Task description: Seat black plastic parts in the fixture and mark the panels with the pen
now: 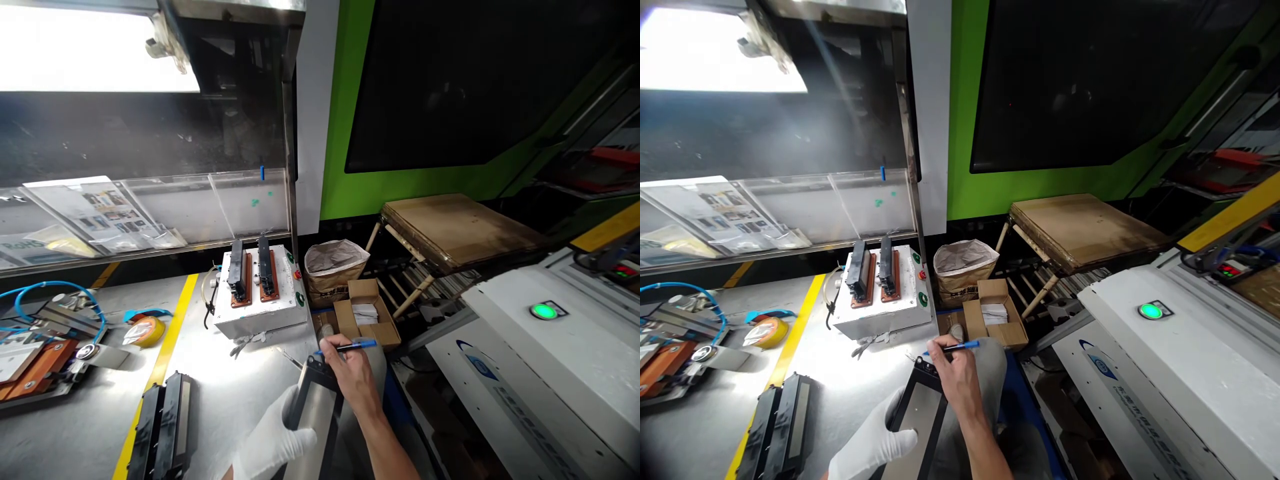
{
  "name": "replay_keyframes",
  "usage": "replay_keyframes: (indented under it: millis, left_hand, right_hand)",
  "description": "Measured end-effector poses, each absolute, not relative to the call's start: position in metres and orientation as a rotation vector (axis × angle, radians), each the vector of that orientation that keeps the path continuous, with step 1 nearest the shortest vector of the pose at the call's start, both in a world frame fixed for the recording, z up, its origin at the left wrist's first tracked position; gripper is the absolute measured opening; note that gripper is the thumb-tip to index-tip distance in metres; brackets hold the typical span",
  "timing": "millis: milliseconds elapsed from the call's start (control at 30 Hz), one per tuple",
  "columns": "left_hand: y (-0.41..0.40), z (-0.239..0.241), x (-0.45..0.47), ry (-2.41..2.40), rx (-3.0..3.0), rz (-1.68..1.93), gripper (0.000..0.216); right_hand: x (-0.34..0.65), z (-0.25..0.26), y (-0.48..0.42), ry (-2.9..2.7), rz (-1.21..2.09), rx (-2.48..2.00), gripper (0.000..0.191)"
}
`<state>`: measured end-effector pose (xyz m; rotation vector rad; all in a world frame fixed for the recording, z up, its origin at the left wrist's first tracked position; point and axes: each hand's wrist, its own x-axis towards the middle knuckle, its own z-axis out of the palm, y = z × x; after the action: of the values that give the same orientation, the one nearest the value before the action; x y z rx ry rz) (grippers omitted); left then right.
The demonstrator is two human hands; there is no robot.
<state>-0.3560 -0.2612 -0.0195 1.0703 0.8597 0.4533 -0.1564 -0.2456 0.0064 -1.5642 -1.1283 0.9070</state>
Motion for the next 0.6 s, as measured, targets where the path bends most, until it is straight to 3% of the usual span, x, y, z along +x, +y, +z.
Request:
replay_keyframes:
  millis: [133, 367, 600]
  left_hand:
    - [-0.26, -0.009, -0.356, 0.849, 0.95, 0.498, 0.067]
    - [-0.255, 0.013, -0.349, 1.086, 0.396, 0.649, 0.055]
    - [-0.236, -0.008, -0.348, 1.276, 0.192, 1.02, 0.052]
  right_hand:
    - [-0.148, 0.003, -0.252, -0.903, 0.841, -1.548, 0.044]
    - [-0.123, -0.001, -0.274, -1.01, 0.605, -1.625, 0.05]
    - [-0.149, -0.001, -0.332, -1.272, 0.784, -1.469, 0.026]
